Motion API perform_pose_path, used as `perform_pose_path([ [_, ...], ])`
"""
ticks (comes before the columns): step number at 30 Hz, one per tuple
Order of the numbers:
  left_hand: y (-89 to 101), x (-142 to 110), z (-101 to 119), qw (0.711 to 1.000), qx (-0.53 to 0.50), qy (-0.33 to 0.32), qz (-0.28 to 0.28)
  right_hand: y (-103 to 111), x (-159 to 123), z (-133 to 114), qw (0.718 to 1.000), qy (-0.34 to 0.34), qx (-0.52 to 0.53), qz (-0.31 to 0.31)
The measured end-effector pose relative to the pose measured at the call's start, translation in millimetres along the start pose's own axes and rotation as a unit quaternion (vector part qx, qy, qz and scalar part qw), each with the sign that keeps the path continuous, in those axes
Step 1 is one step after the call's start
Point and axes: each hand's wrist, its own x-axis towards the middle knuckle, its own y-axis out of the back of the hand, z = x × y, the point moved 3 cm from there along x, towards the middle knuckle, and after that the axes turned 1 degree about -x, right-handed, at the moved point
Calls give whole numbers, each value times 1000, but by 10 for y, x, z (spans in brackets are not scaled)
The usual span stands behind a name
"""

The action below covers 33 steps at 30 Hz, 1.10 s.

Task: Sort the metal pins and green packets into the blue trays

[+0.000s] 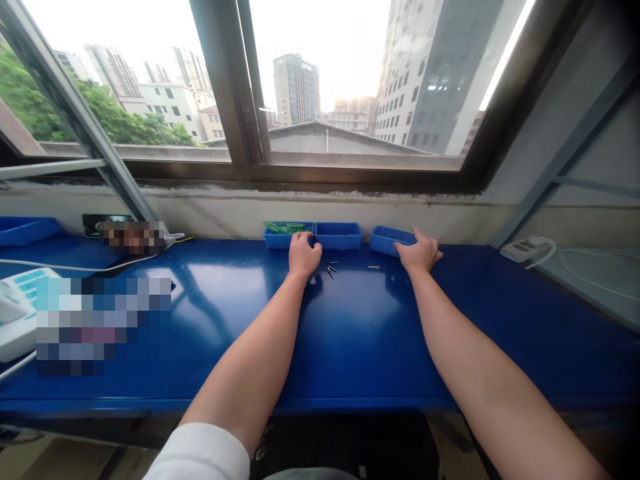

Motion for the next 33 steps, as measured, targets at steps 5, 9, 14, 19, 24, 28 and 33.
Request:
perform_pose_path([
  [5,17,0,-32,997,56,46,2,-16,27,-10,997,-55,45,-12],
  [9,2,-2,-38,995,88,49,-13,-100,115,92,996,-68,48,12],
  [14,-44,-9,-37,995,90,29,-36,-233,171,253,996,-67,63,-18],
  [19,-37,-21,-2,994,100,26,-36,-191,87,177,997,-65,27,30],
  [24,33,-8,-15,984,151,84,38,-205,21,7,998,-56,34,-10],
  [28,-6,11,-78,984,142,112,9,-272,54,21,995,-51,79,-39],
  [33,-40,18,-64,985,129,113,-36,-470,126,202,975,-64,194,-92],
])
